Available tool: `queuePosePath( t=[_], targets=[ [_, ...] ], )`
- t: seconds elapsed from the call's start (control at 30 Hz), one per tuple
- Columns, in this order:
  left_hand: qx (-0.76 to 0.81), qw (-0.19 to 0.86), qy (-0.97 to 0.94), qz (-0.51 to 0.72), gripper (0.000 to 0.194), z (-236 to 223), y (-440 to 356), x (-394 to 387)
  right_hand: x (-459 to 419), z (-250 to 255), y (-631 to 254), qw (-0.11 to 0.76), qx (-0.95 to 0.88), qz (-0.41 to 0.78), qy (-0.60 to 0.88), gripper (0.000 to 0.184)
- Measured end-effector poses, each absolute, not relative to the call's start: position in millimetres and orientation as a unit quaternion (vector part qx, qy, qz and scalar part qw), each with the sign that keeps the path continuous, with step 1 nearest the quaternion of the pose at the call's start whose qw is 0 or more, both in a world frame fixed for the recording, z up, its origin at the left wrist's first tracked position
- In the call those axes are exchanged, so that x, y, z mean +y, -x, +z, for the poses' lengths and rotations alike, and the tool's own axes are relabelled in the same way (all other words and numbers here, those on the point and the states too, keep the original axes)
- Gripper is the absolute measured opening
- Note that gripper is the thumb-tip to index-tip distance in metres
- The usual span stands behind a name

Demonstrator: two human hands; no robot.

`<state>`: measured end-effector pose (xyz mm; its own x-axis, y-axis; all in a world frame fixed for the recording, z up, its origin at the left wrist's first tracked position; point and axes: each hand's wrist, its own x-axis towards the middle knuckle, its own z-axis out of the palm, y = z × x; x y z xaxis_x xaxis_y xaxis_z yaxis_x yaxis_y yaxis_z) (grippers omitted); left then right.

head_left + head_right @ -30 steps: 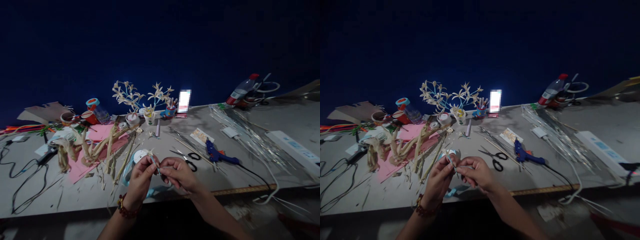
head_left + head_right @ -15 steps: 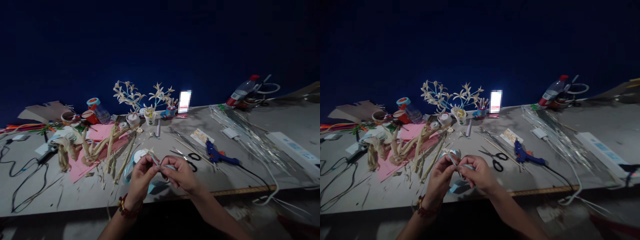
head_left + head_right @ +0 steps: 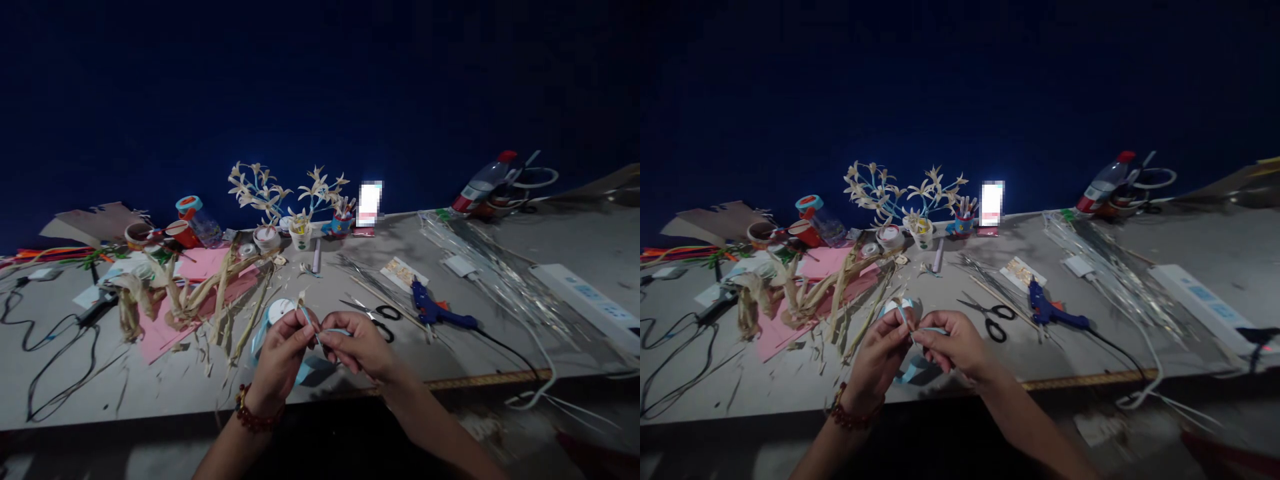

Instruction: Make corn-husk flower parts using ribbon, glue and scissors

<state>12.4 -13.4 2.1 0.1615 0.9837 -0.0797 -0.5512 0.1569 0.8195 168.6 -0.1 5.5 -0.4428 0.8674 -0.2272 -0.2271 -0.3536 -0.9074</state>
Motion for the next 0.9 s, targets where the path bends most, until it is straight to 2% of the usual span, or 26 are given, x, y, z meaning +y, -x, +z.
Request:
queuePosePath(
  t=[0.3,0.9],
  targets=[
    [0.299,0.697,-0.338,0.557,0.02,2.9,-11.5,-14.2,-1.6,11.3,-170.2,0.351,-0.425,0.74,0.384,0.042],
    [0.305,0.691,-0.34,0.56,0.021,0.9,-12.1,-12.4,-5.1,9.2,-168.6,0.401,-0.413,0.74,0.347,0.034]
  ],
)
